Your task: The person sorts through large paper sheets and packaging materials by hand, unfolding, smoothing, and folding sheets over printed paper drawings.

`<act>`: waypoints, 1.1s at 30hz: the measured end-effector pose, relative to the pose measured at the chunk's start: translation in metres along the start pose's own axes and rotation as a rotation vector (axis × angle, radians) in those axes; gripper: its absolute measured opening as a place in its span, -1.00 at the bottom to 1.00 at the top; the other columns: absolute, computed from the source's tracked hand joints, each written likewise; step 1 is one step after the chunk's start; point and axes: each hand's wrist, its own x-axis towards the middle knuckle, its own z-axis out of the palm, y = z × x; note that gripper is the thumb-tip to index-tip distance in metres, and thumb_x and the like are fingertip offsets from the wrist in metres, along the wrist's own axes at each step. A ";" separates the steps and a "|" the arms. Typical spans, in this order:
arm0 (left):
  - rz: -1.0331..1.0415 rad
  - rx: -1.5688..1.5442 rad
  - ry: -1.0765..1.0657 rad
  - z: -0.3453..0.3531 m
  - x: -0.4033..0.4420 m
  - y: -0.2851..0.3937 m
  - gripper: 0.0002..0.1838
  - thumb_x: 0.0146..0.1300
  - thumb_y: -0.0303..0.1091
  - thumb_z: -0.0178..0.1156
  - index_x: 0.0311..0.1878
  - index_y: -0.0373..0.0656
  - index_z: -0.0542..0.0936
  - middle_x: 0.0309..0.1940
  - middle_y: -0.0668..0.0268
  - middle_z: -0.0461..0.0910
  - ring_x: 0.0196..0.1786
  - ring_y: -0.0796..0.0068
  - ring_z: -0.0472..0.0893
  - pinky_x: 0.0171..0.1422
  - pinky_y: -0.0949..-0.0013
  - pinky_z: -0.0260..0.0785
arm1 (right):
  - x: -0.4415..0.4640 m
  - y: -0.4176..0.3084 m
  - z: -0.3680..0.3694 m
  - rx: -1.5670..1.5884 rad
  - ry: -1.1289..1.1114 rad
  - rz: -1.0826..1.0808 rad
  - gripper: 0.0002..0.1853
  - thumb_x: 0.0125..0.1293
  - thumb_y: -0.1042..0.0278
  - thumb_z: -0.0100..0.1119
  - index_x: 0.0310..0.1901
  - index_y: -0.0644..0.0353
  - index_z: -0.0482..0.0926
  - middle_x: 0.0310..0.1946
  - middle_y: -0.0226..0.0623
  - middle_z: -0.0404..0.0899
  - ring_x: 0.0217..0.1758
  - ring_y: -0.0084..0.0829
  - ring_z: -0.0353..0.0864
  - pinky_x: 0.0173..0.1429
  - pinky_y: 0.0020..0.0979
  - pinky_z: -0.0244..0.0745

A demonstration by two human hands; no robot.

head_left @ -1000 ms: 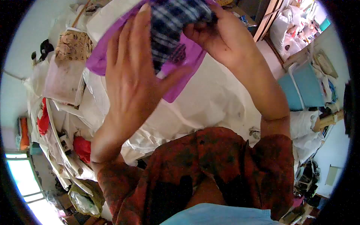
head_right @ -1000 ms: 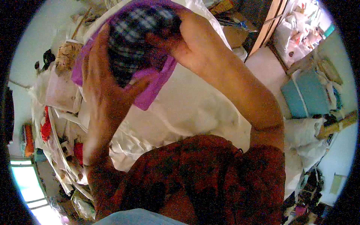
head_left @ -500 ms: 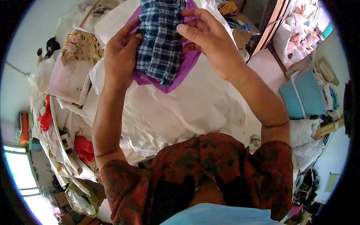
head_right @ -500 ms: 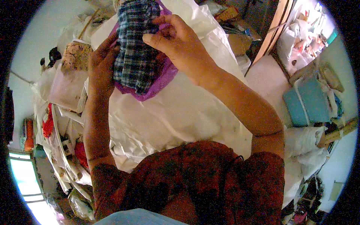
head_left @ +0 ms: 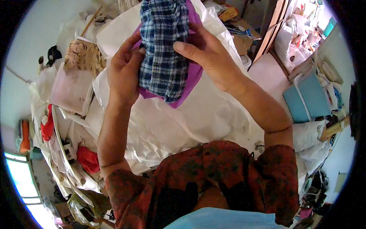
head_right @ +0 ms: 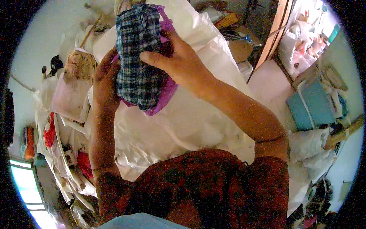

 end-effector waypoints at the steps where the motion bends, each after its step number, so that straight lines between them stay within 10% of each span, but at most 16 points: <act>1: 0.022 0.068 -0.001 0.001 -0.001 0.000 -0.56 0.34 -0.55 -0.02 0.28 -0.36 0.32 -0.05 0.21 0.60 -0.06 0.55 0.58 0.08 0.51 0.40 | -0.001 -0.002 0.000 0.051 -0.042 0.061 -0.31 0.21 0.23 0.33 0.29 0.28 0.22 0.12 -0.29 0.43 0.18 -0.47 0.41 0.32 -0.40 0.25; 22: 0.230 0.378 -0.061 0.003 -0.007 -0.010 -0.72 0.37 -0.30 0.11 0.04 -0.24 0.53 -0.22 0.37 0.59 -0.20 0.62 0.48 -0.07 0.52 0.32 | -0.016 0.013 0.012 -0.023 0.115 0.057 -0.67 0.22 0.32 0.06 0.00 0.25 0.51 -0.14 -0.38 0.58 -0.06 -0.52 0.50 0.11 -0.39 0.41; 27: 0.953 1.199 0.344 0.000 -0.005 0.009 -0.59 0.17 -0.30 0.28 0.08 -0.23 0.52 -0.17 0.15 0.61 -0.11 0.31 0.57 0.08 0.35 0.36 | -0.011 0.002 -0.026 -0.476 0.353 -0.267 -0.68 0.24 0.34 -0.01 -0.01 0.27 0.48 -0.07 -0.20 0.53 -0.02 -0.33 0.52 0.12 -0.34 0.41; 29: 0.890 1.282 0.354 -0.010 -0.001 0.006 -0.65 0.18 -0.32 0.26 0.01 -0.25 0.54 -0.26 0.18 0.63 -0.22 0.34 0.59 -0.02 0.39 0.39 | -0.012 0.024 -0.069 -0.836 0.375 -0.477 -0.71 0.30 0.37 -0.03 0.02 0.23 0.47 -0.02 -0.27 0.49 -0.03 -0.37 0.51 0.12 -0.33 0.42; 31: 0.410 0.988 0.120 -0.022 -0.008 -0.002 -0.73 0.22 -0.34 0.23 -0.08 -0.28 0.57 -0.36 0.23 0.63 -0.33 0.43 0.58 -0.15 0.46 0.40 | -0.014 0.038 -0.095 -1.385 0.467 -0.532 -0.73 0.39 0.27 -0.05 0.02 0.19 0.50 0.05 -0.29 0.48 0.01 -0.33 0.53 0.13 -0.28 0.44; 33: 0.347 0.861 0.127 -0.025 -0.007 0.004 -0.79 0.26 -0.35 0.19 -0.15 -0.30 0.58 -0.44 0.30 0.61 -0.40 0.55 0.53 -0.26 0.53 0.36 | -0.009 0.004 -0.050 -0.240 0.524 -0.444 -0.67 0.35 0.24 -0.04 0.05 0.21 0.49 0.06 -0.29 0.48 0.06 -0.33 0.51 0.18 -0.28 0.40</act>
